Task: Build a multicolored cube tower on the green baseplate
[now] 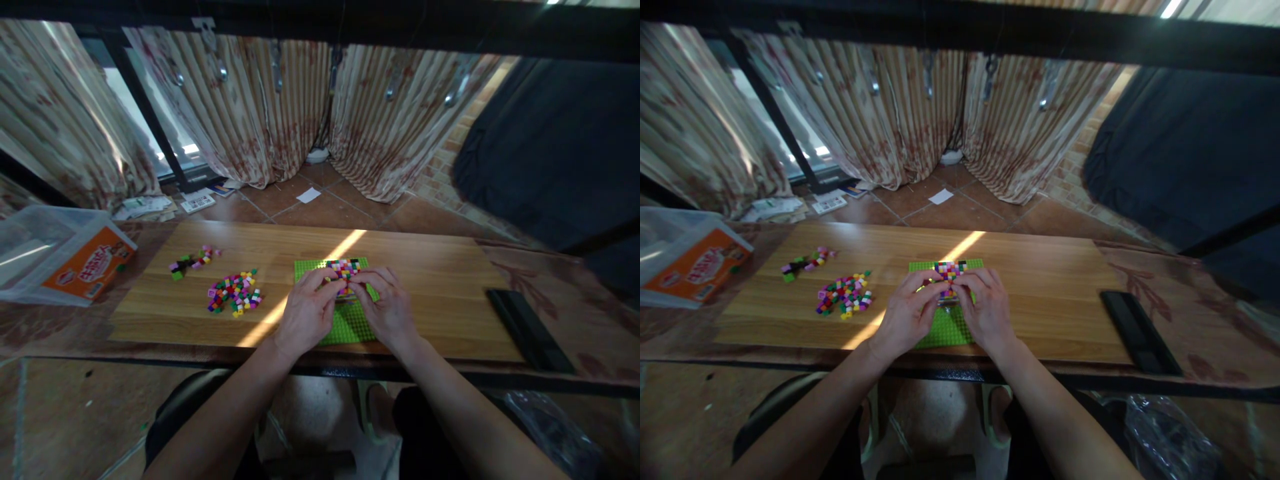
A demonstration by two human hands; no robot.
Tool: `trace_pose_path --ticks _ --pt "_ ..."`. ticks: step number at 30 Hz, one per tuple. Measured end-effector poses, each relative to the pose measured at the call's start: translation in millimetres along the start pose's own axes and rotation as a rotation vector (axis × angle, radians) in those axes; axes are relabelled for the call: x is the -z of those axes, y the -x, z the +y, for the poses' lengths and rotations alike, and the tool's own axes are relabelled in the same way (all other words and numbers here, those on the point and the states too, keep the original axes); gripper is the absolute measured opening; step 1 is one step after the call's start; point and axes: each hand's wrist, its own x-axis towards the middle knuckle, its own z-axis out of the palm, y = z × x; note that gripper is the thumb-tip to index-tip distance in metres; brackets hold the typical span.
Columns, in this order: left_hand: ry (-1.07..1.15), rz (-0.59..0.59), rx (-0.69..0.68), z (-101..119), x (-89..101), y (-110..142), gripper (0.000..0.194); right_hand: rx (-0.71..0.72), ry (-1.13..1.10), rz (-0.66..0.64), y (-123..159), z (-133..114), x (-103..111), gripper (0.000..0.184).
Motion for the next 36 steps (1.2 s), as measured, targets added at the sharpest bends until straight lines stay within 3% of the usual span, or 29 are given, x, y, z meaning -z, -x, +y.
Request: trace_pose_path --ticks 20,29,36 --pt "0.001 -0.003 -0.004 0.8 0.5 -0.2 0.027 0.040 -0.054 -0.015 0.6 4.4 3.5 0.013" --pt "0.004 -0.024 0.010 1.7 1.5 -1.4 0.027 0.168 0.015 -0.050 -2.4 3.6 5.5 0.019" --pt "0.021 -0.021 0.006 1.0 0.8 -0.9 0.026 0.137 -0.058 -0.053 -5.0 3.6 10.5 0.020"
